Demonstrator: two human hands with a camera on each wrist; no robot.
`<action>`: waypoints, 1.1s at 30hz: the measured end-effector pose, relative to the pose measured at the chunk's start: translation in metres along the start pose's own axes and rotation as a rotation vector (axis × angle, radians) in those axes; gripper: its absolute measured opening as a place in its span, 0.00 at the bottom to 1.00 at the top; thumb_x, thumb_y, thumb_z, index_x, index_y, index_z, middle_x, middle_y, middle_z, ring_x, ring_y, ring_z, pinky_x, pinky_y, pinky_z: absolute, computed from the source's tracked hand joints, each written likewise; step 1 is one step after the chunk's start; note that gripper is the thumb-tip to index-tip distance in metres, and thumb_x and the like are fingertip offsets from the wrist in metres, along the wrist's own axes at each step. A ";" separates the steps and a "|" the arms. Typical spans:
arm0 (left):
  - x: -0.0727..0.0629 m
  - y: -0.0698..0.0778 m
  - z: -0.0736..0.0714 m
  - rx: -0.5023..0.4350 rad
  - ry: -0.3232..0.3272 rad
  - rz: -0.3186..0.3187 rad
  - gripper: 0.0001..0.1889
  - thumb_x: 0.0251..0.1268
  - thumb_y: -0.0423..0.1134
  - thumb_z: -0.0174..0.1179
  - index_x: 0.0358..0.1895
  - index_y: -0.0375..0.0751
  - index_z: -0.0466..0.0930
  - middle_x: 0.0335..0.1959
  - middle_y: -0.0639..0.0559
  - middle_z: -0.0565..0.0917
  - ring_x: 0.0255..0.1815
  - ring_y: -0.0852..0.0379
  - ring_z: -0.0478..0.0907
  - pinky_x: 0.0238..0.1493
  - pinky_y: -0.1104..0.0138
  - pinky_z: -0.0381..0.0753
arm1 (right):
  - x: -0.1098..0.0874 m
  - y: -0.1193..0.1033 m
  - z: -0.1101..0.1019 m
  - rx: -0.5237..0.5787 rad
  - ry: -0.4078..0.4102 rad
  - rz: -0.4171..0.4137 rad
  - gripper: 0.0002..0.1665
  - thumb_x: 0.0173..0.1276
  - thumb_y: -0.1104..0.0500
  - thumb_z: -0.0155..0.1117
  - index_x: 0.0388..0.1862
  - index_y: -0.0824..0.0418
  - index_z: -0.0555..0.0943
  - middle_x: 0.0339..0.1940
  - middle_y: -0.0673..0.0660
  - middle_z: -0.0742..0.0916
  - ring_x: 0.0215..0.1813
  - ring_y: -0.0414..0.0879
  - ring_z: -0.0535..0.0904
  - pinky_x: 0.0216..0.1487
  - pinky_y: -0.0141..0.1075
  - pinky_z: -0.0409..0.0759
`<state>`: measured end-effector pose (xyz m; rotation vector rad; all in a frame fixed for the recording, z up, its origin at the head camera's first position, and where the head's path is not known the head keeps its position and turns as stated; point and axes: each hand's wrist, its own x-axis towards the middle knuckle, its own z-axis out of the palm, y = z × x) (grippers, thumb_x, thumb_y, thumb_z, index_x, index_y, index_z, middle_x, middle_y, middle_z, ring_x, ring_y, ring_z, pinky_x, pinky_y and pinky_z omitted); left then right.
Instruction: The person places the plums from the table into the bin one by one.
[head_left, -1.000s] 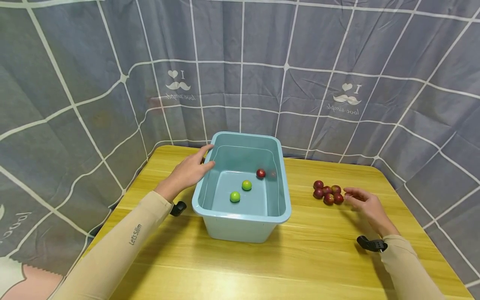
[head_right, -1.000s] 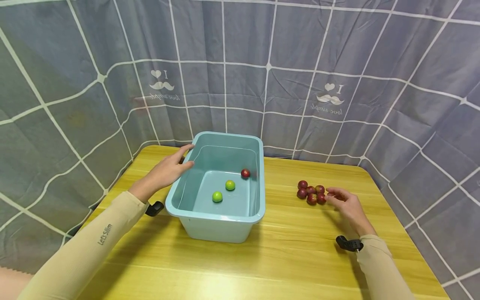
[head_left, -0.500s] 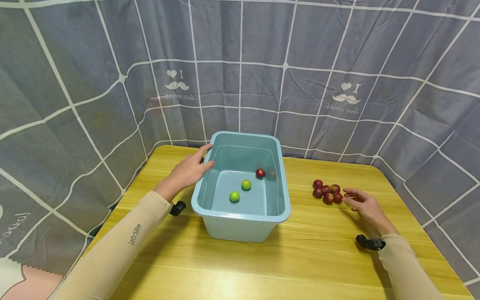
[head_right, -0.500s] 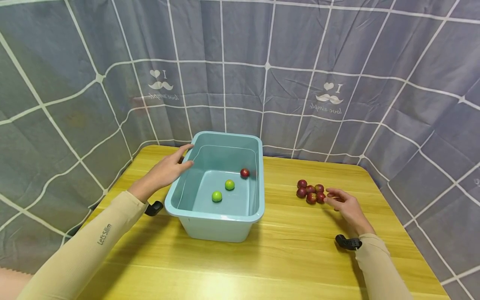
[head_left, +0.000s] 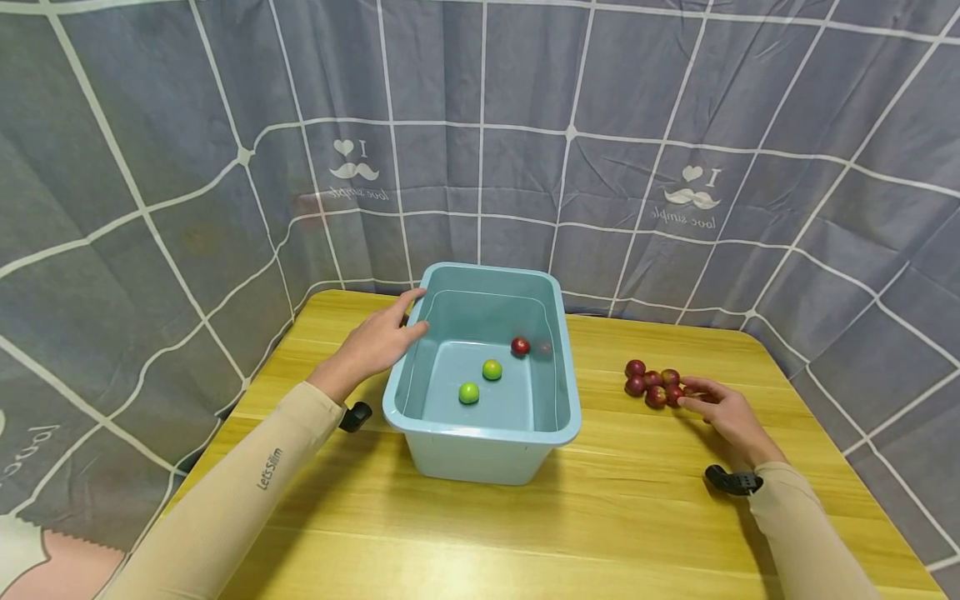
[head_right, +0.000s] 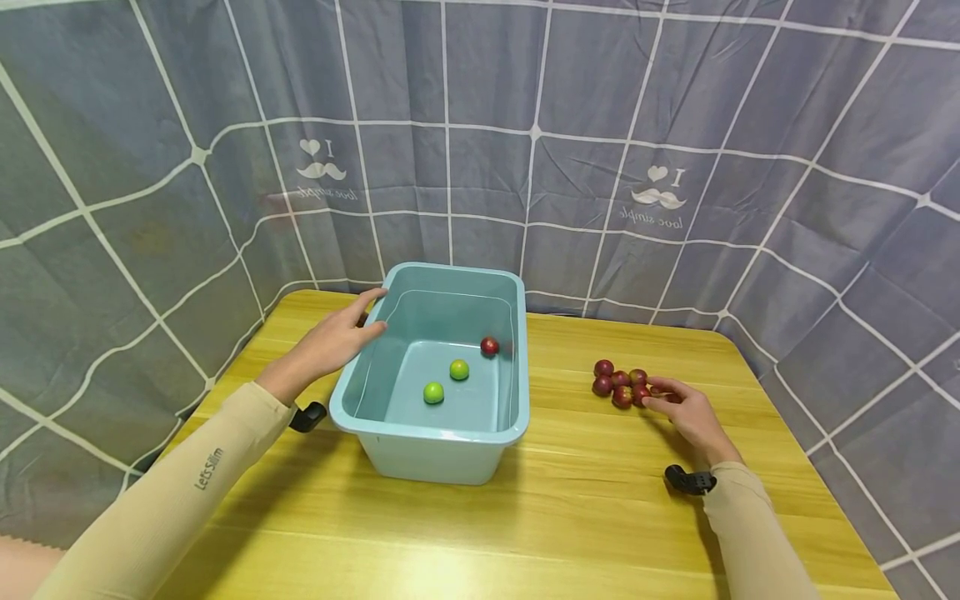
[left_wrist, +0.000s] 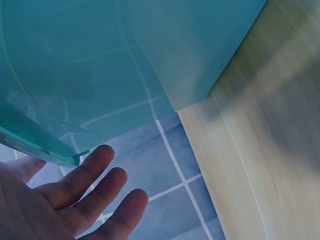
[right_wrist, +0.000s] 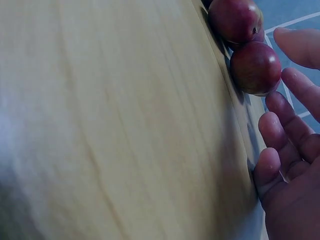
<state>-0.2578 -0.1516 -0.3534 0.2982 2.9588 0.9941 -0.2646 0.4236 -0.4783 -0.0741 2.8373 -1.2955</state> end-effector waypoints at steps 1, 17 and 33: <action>0.000 0.000 0.000 0.000 -0.001 0.001 0.35 0.75 0.59 0.46 0.81 0.63 0.48 0.69 0.43 0.74 0.63 0.42 0.76 0.56 0.42 0.75 | 0.000 0.000 0.000 -0.003 0.000 0.001 0.39 0.72 0.40 0.63 0.72 0.62 0.72 0.63 0.66 0.79 0.46 0.27 0.74 0.43 0.28 0.76; 0.000 0.000 0.001 -0.001 0.001 0.007 0.35 0.75 0.60 0.46 0.81 0.64 0.48 0.67 0.43 0.76 0.62 0.43 0.77 0.56 0.43 0.75 | 0.003 -0.002 0.001 -0.034 0.020 -0.030 0.38 0.69 0.44 0.68 0.70 0.65 0.74 0.64 0.68 0.80 0.45 0.28 0.73 0.45 0.22 0.70; -0.002 0.000 0.000 0.001 0.003 0.004 0.35 0.75 0.60 0.46 0.81 0.63 0.48 0.68 0.42 0.75 0.63 0.42 0.76 0.57 0.42 0.75 | 0.007 -0.001 0.010 -0.016 0.015 -0.002 0.41 0.66 0.42 0.71 0.70 0.64 0.74 0.61 0.67 0.81 0.46 0.40 0.71 0.43 0.26 0.69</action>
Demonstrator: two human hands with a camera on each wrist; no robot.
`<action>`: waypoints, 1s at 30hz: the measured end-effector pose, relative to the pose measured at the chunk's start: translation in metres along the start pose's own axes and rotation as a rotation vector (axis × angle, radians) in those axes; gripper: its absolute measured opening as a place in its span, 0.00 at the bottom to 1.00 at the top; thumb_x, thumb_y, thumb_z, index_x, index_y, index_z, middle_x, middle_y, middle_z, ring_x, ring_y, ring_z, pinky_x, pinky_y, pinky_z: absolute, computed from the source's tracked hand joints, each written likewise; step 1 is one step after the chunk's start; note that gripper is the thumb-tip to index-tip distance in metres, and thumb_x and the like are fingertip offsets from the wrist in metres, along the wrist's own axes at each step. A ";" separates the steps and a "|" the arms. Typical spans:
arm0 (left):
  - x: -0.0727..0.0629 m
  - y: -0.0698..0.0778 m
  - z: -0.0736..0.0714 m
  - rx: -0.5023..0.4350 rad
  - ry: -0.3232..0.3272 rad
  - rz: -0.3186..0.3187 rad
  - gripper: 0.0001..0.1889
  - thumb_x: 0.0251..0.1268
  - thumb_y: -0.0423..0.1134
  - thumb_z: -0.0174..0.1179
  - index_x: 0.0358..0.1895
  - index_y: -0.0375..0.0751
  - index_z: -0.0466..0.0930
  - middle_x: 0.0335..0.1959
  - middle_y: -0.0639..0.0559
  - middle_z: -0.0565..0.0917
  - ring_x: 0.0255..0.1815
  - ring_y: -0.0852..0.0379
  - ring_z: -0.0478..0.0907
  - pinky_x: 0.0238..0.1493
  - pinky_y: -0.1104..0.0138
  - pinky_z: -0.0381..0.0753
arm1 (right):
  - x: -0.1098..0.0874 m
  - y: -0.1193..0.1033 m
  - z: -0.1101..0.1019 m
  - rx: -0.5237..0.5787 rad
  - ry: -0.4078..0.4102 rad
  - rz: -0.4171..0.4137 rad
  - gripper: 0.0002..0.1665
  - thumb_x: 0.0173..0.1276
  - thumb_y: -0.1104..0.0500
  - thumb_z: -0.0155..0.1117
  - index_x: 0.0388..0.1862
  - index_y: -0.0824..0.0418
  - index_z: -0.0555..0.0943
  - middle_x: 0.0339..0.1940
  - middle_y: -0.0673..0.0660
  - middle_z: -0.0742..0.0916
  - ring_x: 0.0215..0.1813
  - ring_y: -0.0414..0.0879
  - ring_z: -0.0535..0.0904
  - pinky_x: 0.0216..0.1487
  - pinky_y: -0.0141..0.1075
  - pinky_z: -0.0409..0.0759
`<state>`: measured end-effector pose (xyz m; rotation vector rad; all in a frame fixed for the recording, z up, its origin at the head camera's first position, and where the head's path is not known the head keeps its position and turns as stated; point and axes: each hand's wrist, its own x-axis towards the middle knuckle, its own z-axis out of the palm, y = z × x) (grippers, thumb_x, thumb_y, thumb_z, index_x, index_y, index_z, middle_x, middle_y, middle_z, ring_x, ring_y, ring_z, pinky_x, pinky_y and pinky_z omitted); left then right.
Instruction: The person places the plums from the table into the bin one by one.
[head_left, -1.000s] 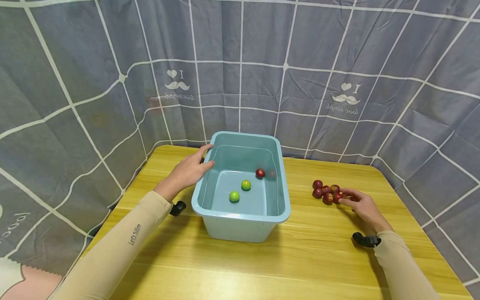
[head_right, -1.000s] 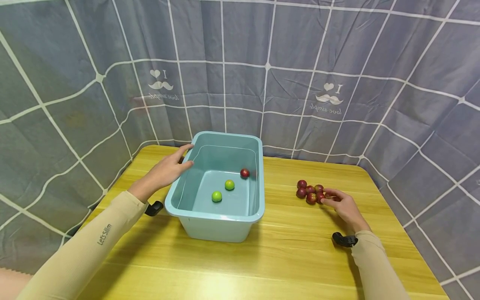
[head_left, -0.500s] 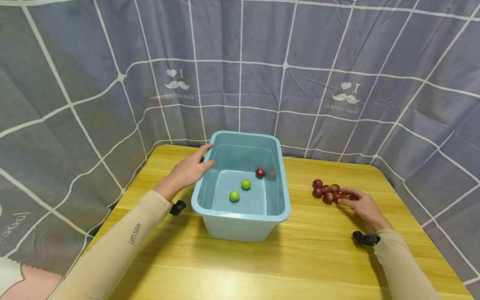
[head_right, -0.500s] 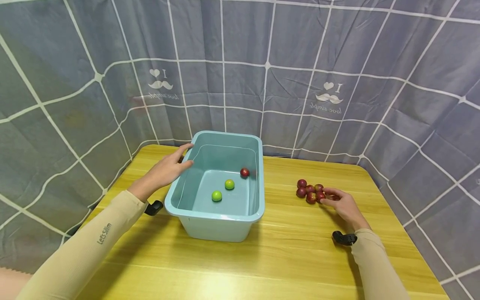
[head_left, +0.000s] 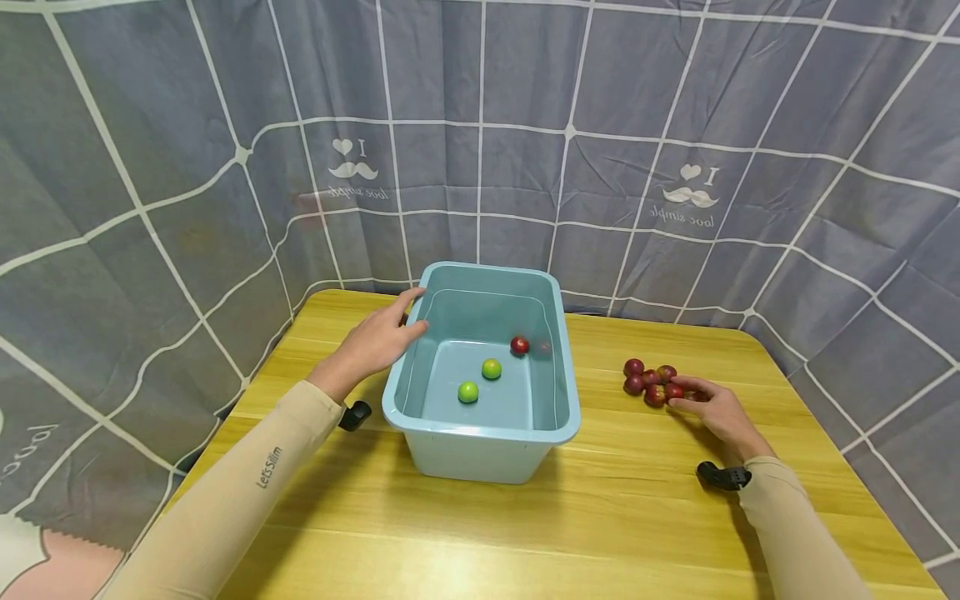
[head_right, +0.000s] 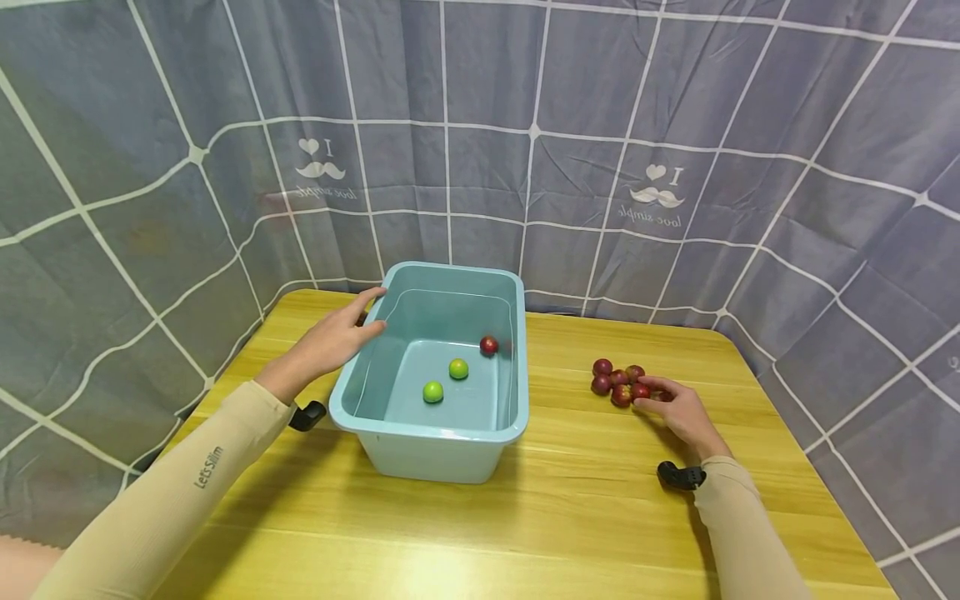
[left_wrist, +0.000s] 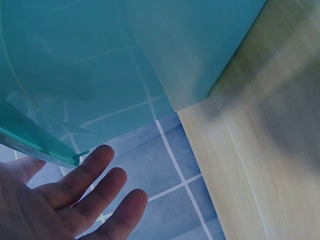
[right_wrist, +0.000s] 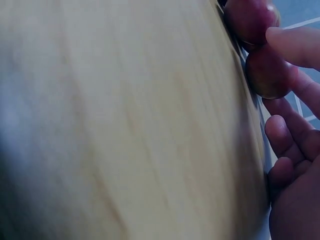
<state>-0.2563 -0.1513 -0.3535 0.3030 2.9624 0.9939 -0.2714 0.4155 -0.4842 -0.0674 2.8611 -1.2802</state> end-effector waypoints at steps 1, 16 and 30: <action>0.000 0.000 0.000 0.000 0.000 -0.001 0.35 0.75 0.60 0.46 0.81 0.63 0.48 0.68 0.42 0.75 0.63 0.42 0.76 0.57 0.42 0.74 | 0.000 0.000 0.001 0.003 0.001 0.004 0.41 0.66 0.42 0.71 0.71 0.64 0.74 0.61 0.67 0.80 0.46 0.40 0.72 0.44 0.26 0.69; 0.001 -0.001 -0.001 0.005 0.004 0.000 0.35 0.75 0.60 0.46 0.81 0.63 0.48 0.68 0.42 0.75 0.63 0.42 0.76 0.57 0.41 0.75 | 0.003 0.001 0.002 -0.004 -0.012 0.040 0.42 0.68 0.40 0.67 0.72 0.63 0.72 0.65 0.69 0.79 0.55 0.51 0.72 0.47 0.28 0.69; 0.001 -0.002 0.001 0.004 0.007 0.011 0.35 0.75 0.59 0.46 0.81 0.62 0.48 0.67 0.42 0.76 0.61 0.42 0.77 0.54 0.43 0.77 | -0.001 -0.001 0.003 -0.004 -0.016 0.077 0.44 0.68 0.38 0.66 0.72 0.66 0.72 0.64 0.69 0.78 0.56 0.53 0.70 0.47 0.30 0.68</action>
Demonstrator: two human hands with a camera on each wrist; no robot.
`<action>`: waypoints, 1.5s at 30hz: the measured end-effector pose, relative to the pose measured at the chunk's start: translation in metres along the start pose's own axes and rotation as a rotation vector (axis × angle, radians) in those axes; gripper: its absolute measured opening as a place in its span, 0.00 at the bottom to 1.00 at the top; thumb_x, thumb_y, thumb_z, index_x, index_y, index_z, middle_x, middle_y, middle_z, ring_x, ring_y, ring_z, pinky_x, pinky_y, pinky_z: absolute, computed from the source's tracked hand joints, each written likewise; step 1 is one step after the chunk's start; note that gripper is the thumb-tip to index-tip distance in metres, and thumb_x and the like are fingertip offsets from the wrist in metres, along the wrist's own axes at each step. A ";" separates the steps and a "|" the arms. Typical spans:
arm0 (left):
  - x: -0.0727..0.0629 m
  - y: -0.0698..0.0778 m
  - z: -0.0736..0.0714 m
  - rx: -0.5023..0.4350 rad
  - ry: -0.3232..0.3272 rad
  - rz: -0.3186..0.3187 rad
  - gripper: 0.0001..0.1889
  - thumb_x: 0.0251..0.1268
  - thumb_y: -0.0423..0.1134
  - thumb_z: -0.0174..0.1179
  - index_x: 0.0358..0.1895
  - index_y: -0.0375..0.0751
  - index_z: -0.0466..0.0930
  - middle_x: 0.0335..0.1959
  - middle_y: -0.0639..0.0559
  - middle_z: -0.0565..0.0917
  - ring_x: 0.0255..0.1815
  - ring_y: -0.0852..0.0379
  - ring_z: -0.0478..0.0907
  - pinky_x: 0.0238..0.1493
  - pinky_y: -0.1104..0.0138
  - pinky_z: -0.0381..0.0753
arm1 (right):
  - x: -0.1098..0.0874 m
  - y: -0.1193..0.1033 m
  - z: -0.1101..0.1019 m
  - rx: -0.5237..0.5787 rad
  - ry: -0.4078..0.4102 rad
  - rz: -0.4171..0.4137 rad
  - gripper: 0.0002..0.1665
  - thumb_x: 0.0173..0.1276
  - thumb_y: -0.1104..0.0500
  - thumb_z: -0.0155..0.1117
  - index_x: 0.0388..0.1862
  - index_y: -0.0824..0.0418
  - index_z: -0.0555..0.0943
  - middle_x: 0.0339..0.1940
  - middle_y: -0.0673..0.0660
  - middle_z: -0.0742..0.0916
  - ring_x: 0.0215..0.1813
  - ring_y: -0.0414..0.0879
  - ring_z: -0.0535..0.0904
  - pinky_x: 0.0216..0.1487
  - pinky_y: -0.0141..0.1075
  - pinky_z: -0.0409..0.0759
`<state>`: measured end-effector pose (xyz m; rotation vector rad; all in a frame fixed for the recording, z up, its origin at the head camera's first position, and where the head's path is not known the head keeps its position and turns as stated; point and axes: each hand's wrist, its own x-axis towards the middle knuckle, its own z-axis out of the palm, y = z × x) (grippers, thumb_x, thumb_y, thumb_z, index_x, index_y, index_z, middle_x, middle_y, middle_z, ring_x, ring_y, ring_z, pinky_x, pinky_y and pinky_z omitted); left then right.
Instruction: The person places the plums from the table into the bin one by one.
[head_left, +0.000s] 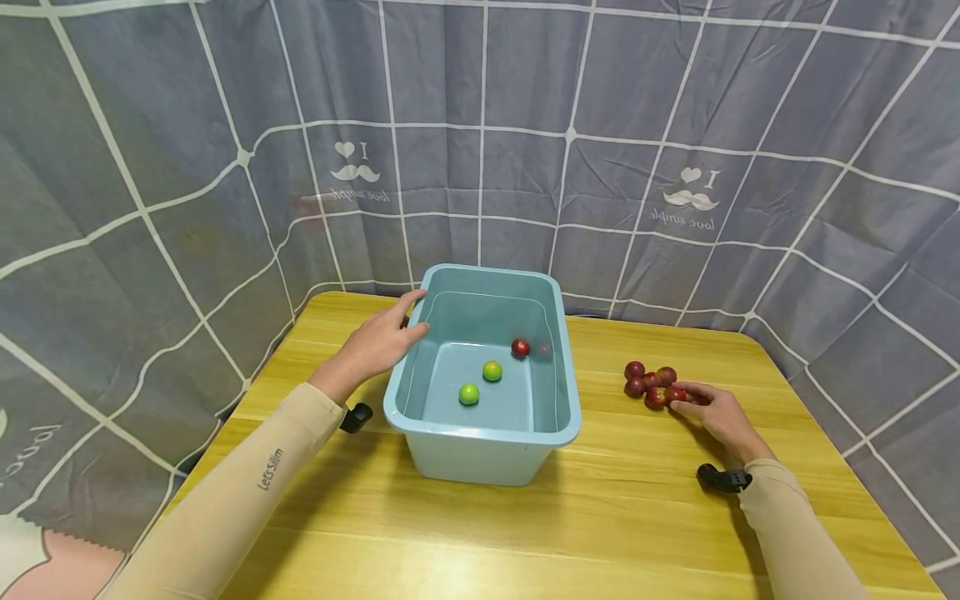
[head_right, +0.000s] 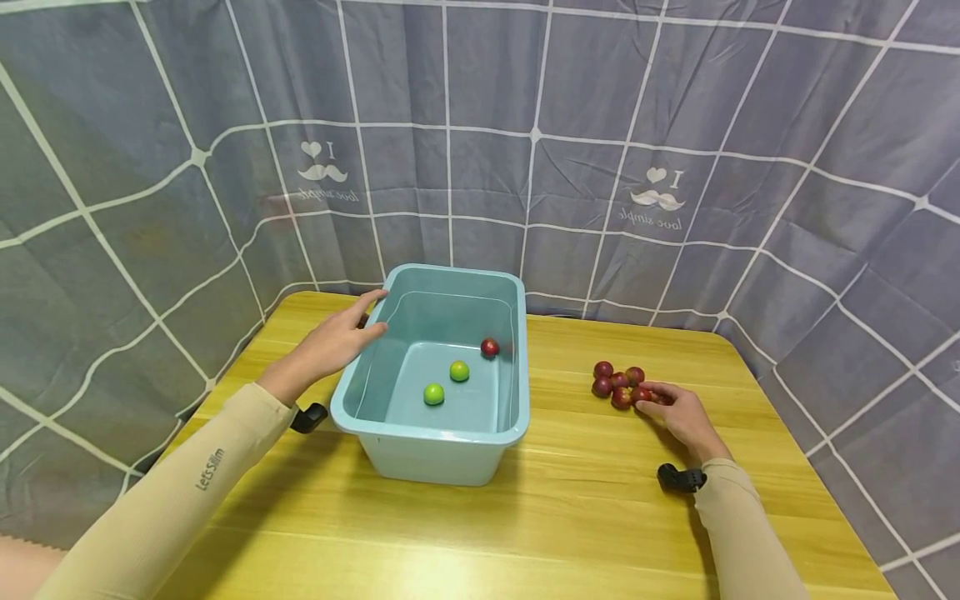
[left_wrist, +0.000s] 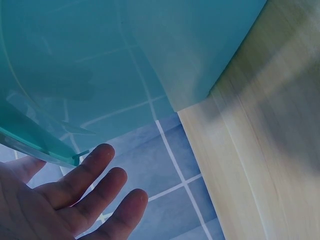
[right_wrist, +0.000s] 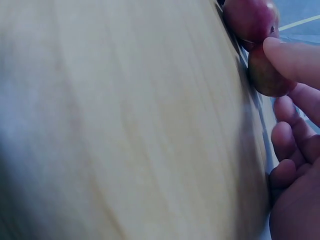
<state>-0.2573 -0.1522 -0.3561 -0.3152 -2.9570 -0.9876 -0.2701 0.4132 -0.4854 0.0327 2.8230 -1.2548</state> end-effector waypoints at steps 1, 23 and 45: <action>0.000 0.000 0.000 0.001 0.000 0.000 0.35 0.75 0.59 0.46 0.81 0.62 0.48 0.67 0.42 0.76 0.61 0.42 0.77 0.54 0.44 0.77 | 0.000 0.000 0.000 0.001 0.001 0.003 0.44 0.68 0.37 0.66 0.72 0.65 0.72 0.62 0.67 0.79 0.55 0.53 0.70 0.46 0.30 0.68; 0.000 0.002 0.000 0.003 0.012 -0.006 0.35 0.74 0.60 0.45 0.81 0.63 0.49 0.65 0.43 0.78 0.60 0.43 0.78 0.55 0.43 0.76 | -0.003 -0.011 -0.012 0.045 0.039 -0.094 0.39 0.70 0.42 0.67 0.69 0.67 0.75 0.38 0.53 0.75 0.36 0.39 0.69 0.31 0.31 0.69; -0.001 0.001 0.000 -0.005 0.012 -0.002 0.34 0.74 0.60 0.46 0.81 0.64 0.50 0.63 0.44 0.79 0.59 0.44 0.79 0.53 0.45 0.77 | -0.002 -0.065 -0.026 0.031 0.009 -0.189 0.35 0.72 0.40 0.63 0.70 0.58 0.76 0.49 0.51 0.81 0.46 0.37 0.72 0.44 0.33 0.72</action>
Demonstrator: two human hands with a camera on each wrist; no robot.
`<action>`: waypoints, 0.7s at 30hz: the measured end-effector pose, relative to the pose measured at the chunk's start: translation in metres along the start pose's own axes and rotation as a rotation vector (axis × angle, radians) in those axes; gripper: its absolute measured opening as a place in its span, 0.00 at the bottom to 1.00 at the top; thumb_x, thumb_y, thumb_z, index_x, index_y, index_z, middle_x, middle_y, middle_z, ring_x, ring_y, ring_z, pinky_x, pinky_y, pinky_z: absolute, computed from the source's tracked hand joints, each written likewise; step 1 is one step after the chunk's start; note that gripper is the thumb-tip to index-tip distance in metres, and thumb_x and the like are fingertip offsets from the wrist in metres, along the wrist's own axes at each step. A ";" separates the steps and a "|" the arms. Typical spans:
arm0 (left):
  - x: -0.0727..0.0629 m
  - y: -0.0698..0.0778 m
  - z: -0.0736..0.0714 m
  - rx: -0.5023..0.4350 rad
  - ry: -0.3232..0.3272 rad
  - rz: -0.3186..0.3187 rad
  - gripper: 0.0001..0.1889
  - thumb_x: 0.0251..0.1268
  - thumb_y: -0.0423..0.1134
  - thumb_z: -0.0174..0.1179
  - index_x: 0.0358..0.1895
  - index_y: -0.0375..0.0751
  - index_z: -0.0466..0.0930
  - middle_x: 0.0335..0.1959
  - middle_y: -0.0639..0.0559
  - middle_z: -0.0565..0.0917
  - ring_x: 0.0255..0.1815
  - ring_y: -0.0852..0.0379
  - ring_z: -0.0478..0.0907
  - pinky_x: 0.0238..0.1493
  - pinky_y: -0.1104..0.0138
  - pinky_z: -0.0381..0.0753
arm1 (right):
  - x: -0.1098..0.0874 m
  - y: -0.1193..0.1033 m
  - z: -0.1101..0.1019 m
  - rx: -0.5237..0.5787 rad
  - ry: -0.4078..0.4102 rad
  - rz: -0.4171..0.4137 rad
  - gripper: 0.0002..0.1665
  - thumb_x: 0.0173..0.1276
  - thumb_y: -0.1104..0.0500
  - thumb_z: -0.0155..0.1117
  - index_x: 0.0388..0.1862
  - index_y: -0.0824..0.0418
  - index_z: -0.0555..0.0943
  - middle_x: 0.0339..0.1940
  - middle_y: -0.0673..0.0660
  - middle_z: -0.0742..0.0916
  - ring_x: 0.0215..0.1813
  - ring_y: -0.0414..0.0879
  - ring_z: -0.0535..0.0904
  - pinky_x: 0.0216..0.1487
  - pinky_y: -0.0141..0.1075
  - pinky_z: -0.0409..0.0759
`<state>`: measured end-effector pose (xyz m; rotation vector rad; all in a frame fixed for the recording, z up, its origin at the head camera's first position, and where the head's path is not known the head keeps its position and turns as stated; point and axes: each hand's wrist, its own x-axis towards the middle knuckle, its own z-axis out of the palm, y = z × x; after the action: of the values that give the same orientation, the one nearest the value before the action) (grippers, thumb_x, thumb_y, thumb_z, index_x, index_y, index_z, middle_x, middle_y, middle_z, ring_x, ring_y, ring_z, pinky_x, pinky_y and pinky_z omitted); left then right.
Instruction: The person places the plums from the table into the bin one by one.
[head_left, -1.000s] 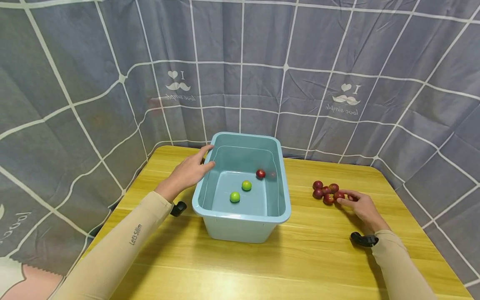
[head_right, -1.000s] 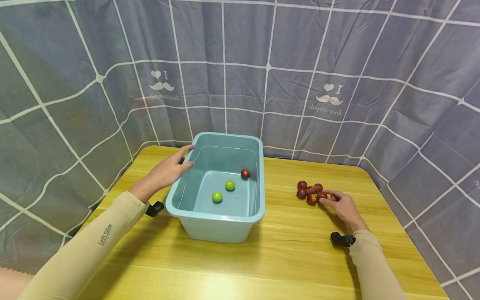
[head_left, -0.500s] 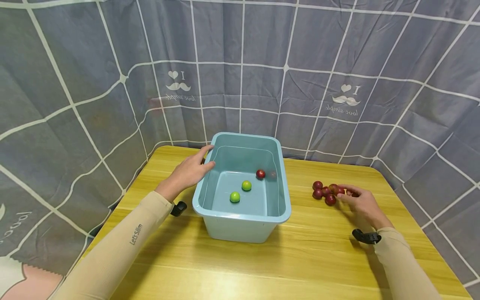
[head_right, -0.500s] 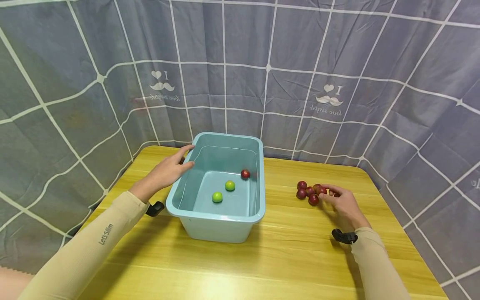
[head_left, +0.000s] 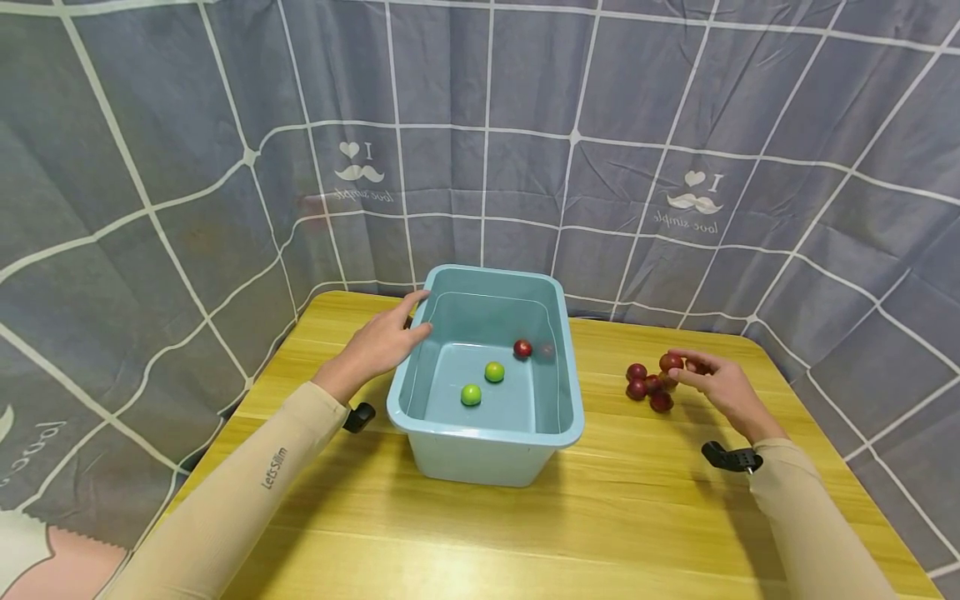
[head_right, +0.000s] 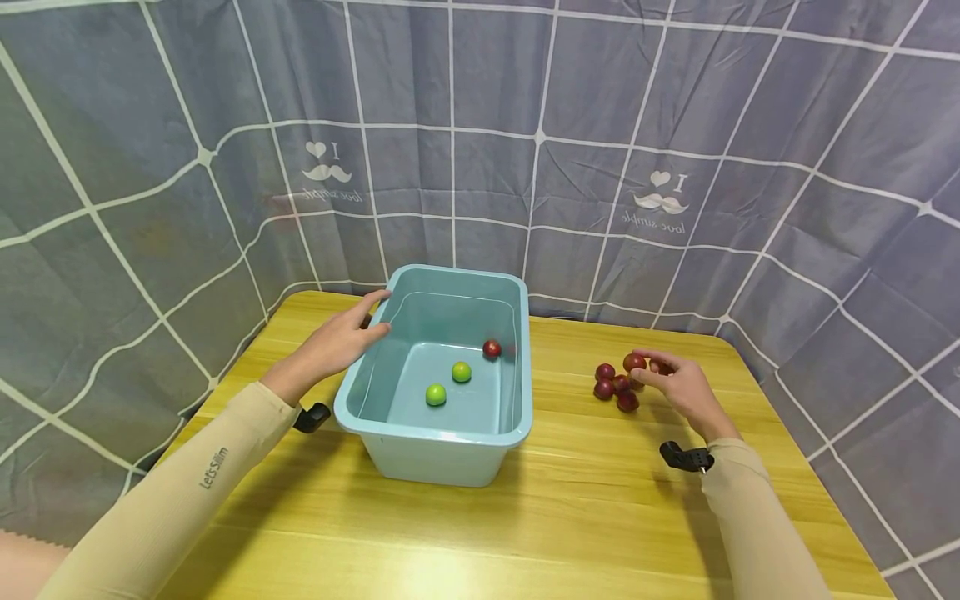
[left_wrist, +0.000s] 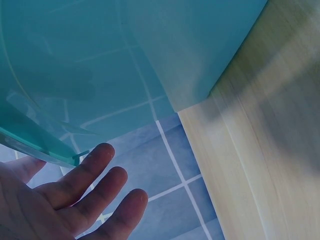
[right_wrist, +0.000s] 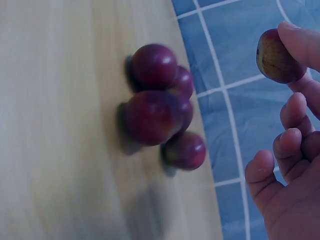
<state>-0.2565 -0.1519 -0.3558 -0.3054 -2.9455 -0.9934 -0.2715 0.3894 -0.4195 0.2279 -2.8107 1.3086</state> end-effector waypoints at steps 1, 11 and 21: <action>0.000 0.000 0.000 -0.002 0.001 0.001 0.34 0.74 0.60 0.46 0.81 0.63 0.50 0.64 0.44 0.79 0.59 0.44 0.79 0.53 0.44 0.77 | 0.001 -0.002 0.000 0.001 -0.002 -0.009 0.35 0.72 0.41 0.63 0.70 0.58 0.75 0.49 0.50 0.81 0.46 0.38 0.73 0.44 0.33 0.73; -0.001 -0.001 0.001 -0.003 -0.006 0.002 0.35 0.74 0.60 0.45 0.81 0.63 0.49 0.64 0.44 0.78 0.60 0.44 0.79 0.53 0.44 0.77 | 0.010 -0.032 -0.002 0.070 -0.017 -0.042 0.33 0.74 0.44 0.62 0.71 0.60 0.74 0.46 0.44 0.79 0.45 0.39 0.73 0.40 0.32 0.72; -0.001 -0.003 0.002 0.001 0.004 0.018 0.35 0.75 0.59 0.45 0.81 0.61 0.50 0.61 0.43 0.80 0.56 0.44 0.80 0.50 0.47 0.78 | 0.022 -0.069 0.000 0.107 -0.025 -0.146 0.29 0.74 0.47 0.63 0.69 0.58 0.77 0.47 0.41 0.84 0.48 0.40 0.77 0.44 0.31 0.75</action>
<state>-0.2561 -0.1534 -0.3591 -0.3287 -2.9338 -0.9899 -0.2827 0.3433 -0.3648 0.4475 -2.6873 1.4326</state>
